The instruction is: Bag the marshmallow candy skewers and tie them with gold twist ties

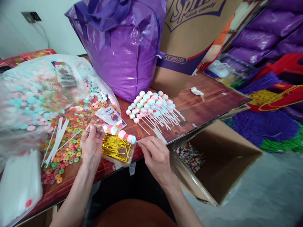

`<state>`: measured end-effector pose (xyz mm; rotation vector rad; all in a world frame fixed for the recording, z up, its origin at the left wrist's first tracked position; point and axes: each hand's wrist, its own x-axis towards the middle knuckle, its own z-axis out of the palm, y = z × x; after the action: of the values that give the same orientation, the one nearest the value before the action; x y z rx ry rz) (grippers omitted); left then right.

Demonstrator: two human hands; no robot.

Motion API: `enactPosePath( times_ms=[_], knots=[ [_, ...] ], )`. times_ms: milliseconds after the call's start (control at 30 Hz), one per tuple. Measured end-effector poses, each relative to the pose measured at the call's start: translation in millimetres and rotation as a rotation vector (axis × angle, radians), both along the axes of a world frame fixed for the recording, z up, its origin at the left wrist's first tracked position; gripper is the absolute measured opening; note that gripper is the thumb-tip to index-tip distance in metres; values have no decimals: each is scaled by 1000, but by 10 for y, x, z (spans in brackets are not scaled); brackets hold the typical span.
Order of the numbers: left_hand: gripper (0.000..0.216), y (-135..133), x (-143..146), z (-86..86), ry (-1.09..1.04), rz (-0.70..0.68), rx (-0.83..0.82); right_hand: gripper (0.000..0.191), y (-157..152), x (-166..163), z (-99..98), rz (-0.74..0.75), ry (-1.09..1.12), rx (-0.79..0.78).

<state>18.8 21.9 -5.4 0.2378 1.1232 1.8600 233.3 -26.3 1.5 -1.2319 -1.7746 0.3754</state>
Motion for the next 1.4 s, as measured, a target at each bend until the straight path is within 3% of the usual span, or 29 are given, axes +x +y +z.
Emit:
enactPosePath(
  times_ms=[233, 467, 900, 1100, 1300, 1400],
  knots=[
    [32, -24, 38, 2, 154, -59, 80, 15, 34, -62, 39, 77, 206, -235],
    [35, -78, 111, -13, 223, -19, 44, 16, 13, -172, 3, 61, 213, -251],
    [38, -139, 162, 57, 66, -201, -20, 19, -56, -278, -59, 27, 54, -204],
    [38, -159, 221, -3, -13, -290, 20, 28, -46, -350, -49, 165, 452, -644],
    [34, -170, 195, -41, 11, -371, 32, 29, 18, -419, -77, 238, 915, -1006],
    [30, -155, 157, -56, -25, -369, 42, 30, 26, -380, -30, 286, 1045, -1135]
  ],
)
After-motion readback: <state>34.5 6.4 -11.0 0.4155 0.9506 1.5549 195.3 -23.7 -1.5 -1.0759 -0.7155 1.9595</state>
